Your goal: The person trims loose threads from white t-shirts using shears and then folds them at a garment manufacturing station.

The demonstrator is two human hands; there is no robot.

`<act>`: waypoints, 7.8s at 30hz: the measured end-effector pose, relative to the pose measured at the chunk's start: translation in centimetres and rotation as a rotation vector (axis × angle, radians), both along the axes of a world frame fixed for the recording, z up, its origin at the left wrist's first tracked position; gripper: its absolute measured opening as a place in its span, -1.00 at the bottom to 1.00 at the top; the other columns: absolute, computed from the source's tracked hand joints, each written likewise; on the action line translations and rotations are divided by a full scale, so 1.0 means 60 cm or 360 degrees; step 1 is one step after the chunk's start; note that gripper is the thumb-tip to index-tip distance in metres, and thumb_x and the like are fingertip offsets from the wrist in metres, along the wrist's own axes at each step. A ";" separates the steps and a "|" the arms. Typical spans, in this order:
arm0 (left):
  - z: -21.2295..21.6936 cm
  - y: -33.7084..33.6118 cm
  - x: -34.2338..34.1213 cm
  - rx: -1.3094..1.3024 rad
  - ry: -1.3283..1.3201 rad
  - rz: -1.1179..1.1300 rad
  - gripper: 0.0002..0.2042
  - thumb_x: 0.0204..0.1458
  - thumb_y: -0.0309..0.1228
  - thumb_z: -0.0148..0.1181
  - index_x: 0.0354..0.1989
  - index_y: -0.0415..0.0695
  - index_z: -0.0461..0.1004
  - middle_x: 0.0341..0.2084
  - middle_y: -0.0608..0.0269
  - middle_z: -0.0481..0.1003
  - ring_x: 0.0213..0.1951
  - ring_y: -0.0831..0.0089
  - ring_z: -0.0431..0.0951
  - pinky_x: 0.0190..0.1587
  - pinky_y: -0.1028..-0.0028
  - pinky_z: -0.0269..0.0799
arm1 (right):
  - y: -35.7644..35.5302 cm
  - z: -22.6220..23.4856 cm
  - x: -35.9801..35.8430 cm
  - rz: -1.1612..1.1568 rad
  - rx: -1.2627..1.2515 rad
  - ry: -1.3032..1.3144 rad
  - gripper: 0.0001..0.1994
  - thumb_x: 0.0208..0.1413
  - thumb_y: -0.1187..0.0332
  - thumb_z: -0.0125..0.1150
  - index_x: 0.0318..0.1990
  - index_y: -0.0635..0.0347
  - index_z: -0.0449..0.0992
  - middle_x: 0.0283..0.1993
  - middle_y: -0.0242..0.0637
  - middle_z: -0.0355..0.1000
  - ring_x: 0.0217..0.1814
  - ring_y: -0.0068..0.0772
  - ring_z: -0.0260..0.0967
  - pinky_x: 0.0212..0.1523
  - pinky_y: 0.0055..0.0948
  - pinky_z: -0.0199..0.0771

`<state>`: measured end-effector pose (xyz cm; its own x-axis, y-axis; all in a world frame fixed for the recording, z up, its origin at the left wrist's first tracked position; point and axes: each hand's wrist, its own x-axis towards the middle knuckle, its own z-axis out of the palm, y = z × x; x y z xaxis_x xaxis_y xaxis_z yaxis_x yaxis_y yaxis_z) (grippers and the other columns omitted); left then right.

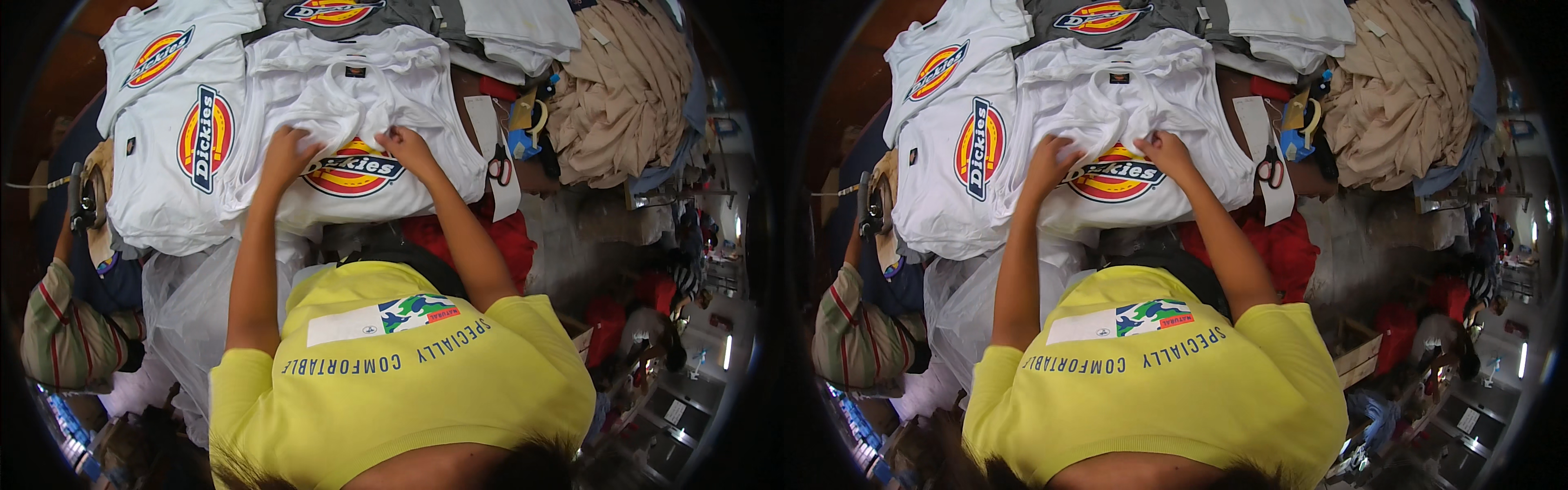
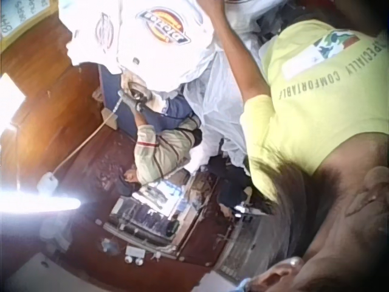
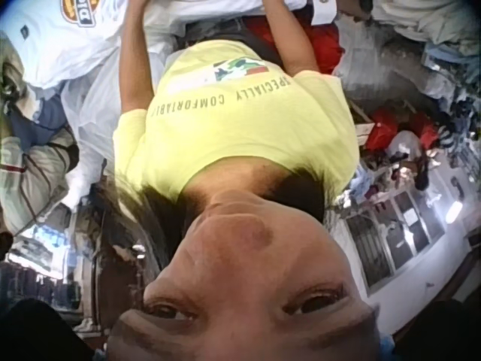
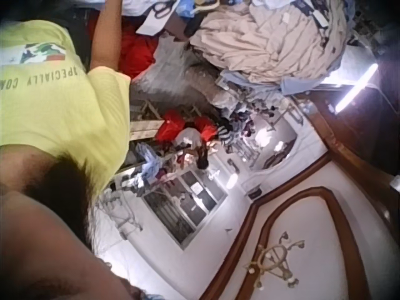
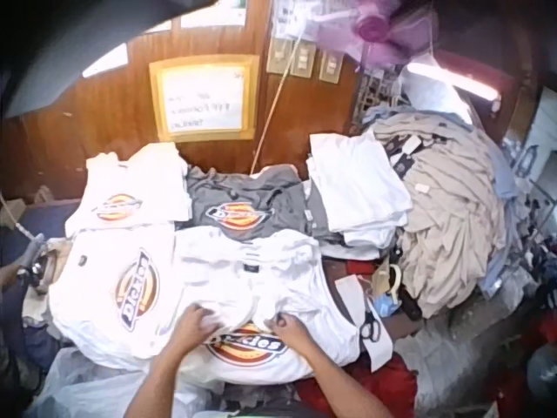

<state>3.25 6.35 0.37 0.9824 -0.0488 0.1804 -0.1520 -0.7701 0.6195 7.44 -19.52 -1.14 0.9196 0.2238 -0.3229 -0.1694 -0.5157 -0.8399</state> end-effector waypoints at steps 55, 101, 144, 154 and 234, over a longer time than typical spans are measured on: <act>0.137 0.264 -0.078 -0.1749 0.0307 0.0057 -0.66 0.06 -0.32 0.06 -0.08 -0.30 0.38 -0.26 0.19 0.49 -0.24 0.41 0.51 -0.18 0.45 0.42 | -0.181 0.191 0.091 -0.0148 0.1633 0.0321 -0.73 0.06 0.42 0.09 -0.09 0.34 0.38 -0.10 -0.22 0.42 -0.09 -0.39 0.38 -0.03 -0.41 0.36; -0.052 0.180 -0.273 0.0290 0.0869 -0.0190 -0.66 -0.20 -0.57 0.20 -0.17 -0.22 0.35 -0.32 -0.10 0.41 -0.25 -0.10 0.39 -0.26 0.17 0.29 | -0.251 -0.038 -0.205 -0.0031 -0.0305 -0.0246 -0.64 -0.16 0.37 0.31 -0.13 0.18 0.44 -0.50 -0.37 0.28 -0.51 -0.54 0.24 -0.47 -0.53 0.30; -0.016 -0.230 0.239 -0.1111 0.1596 -0.0375 -0.74 -0.05 -0.15 0.21 -0.37 -0.08 0.43 -0.56 0.46 0.40 -0.48 0.63 0.40 -0.38 0.63 0.32 | -0.276 -0.013 -0.229 0.0037 -0.0220 -0.0582 -0.76 -0.14 0.49 0.16 -0.25 0.19 0.34 -0.30 -0.23 0.36 -0.36 -0.20 0.38 -0.36 -0.38 0.39; -0.045 -0.257 0.358 -0.2355 0.1423 -0.0097 -0.54 -0.03 -0.11 0.17 -0.06 -0.19 0.35 -0.17 0.13 0.45 -0.15 0.32 0.48 -0.05 0.29 0.40 | -0.316 -0.007 -0.205 -0.0228 0.0023 -0.0303 -0.87 -0.01 0.42 0.19 -0.41 0.31 0.41 -0.43 -0.35 0.29 -0.45 -0.54 0.28 -0.43 -0.54 0.26; -0.136 0.089 -0.313 -0.1418 0.0154 0.1292 -0.76 -0.02 -0.48 0.16 -0.20 -0.20 0.29 -0.31 0.29 0.31 -0.23 0.49 0.30 -0.19 0.55 0.25 | 0.259 0.024 0.207 0.0462 0.0519 0.0115 -0.66 0.01 0.31 0.17 -0.08 0.20 0.30 -0.30 -0.26 0.48 -0.30 -0.52 0.41 -0.27 -0.56 0.39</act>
<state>-15.53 11.66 -7.82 0.6806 0.6924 -0.2394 0.2544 0.0831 0.9635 19.85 -4.00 0.28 0.7813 0.5703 -0.2536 -0.1210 -0.2602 -0.9579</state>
